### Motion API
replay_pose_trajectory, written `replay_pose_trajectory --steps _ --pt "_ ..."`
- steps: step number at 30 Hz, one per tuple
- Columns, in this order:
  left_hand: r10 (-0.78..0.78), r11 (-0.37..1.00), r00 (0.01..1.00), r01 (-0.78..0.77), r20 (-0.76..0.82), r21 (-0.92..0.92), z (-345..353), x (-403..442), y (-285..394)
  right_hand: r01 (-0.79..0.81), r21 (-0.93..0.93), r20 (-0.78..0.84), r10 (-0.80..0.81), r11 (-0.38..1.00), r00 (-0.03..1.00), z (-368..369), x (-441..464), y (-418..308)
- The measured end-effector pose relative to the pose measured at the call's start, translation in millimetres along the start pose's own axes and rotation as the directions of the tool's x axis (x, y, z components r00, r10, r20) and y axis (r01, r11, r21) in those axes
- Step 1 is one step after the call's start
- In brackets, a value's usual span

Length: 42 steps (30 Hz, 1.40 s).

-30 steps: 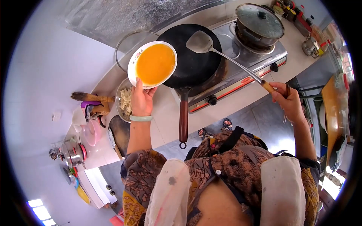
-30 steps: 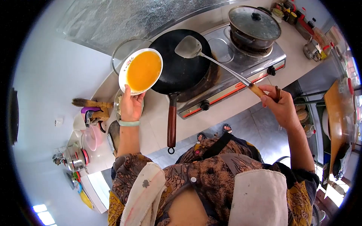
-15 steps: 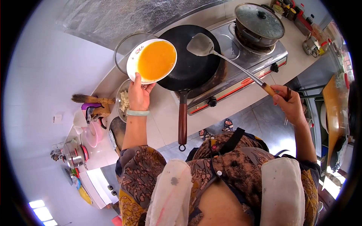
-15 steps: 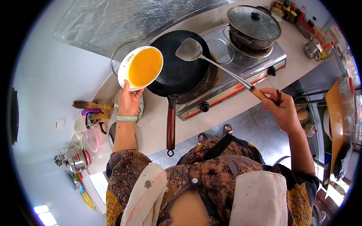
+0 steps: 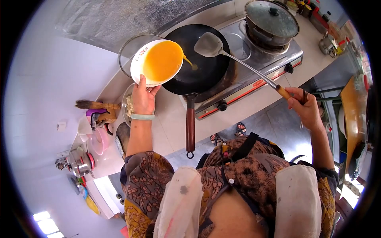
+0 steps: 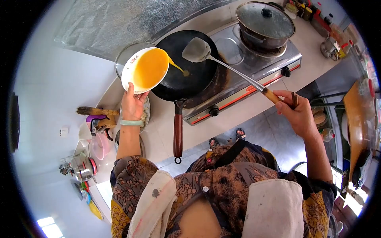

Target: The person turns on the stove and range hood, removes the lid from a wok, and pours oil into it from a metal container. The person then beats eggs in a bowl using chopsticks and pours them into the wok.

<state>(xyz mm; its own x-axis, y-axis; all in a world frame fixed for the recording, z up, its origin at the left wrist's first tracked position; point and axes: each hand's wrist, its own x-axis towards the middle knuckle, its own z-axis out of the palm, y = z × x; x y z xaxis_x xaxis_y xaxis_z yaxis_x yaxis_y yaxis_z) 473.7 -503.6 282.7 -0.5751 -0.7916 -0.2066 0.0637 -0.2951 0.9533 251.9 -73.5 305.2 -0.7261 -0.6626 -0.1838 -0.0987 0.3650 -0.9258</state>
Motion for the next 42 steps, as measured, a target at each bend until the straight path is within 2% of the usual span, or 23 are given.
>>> replay_pose_trajectory --steps 3,6,15,24,27,32,34,37,39,40,42 --pt "0.009 1.000 1.000 -0.009 0.027 -0.014 2.1 0.0 1.9 -0.004 0.040 0.003 0.004 0.999 1.000 -1.1 0.5 2.4" --pt "0.019 1.000 0.999 -0.019 0.031 0.002 9.8 -4.7 9.7 -0.025 0.011 0.024 0.024 1.000 0.999 -3.7 0.3 -0.5" --pt "0.014 0.995 0.999 -0.018 0.049 0.093 12.6 -1.8 23.1 0.072 -0.102 0.004 -0.072 0.992 0.997 -7.0 2.6 -7.4" --pt "-0.007 0.981 1.000 0.007 -0.002 0.194 20.2 -5.9 29.5 0.041 -0.175 -0.003 -0.043 0.984 0.999 -10.2 1.8 -17.4" --pt "-0.031 0.968 0.999 0.026 0.015 0.249 14.1 2.2 32.4 0.061 -0.151 -0.009 -0.063 0.987 0.998 -11.8 1.8 -13.2" --pt "0.000 0.891 1.000 -0.003 0.007 0.454 16.2 12.2 39.7 0.031 -0.157 0.007 -0.030 0.987 1.000 -15.4 0.9 -16.0" --pt "0.035 0.831 0.999 -0.022 -0.014 0.556 21.0 18.5 43.3 0.010 -0.166 0.007 -0.009 0.986 1.000 -15.8 0.1 -15.7" --pt "0.120 0.624 0.990 -0.013 -0.079 0.782 40.2 24.7 55.5 0.020 -0.172 0.001 -0.020 0.985 1.000 -16.0 -2.0 -13.6" --pt "0.327 0.249 0.944 -0.120 0.033 0.961 30.5 44.1 49.8 0.042 -0.181 -0.007 -0.044 0.983 0.999 -15.0 -3.8 -11.0" --pt "0.405 0.034 0.906 -0.146 0.120 0.989 33.3 45.0 52.1 0.069 -0.188 -0.011 -0.072 0.980 0.997 -14.2 -5.2 -9.5" --pt "0.426 0.036 0.895 -0.164 0.133 0.986 42.2 40.3 53.9 0.121 -0.201 -0.021 -0.127 0.972 0.992 -12.5 -8.4 -6.5"
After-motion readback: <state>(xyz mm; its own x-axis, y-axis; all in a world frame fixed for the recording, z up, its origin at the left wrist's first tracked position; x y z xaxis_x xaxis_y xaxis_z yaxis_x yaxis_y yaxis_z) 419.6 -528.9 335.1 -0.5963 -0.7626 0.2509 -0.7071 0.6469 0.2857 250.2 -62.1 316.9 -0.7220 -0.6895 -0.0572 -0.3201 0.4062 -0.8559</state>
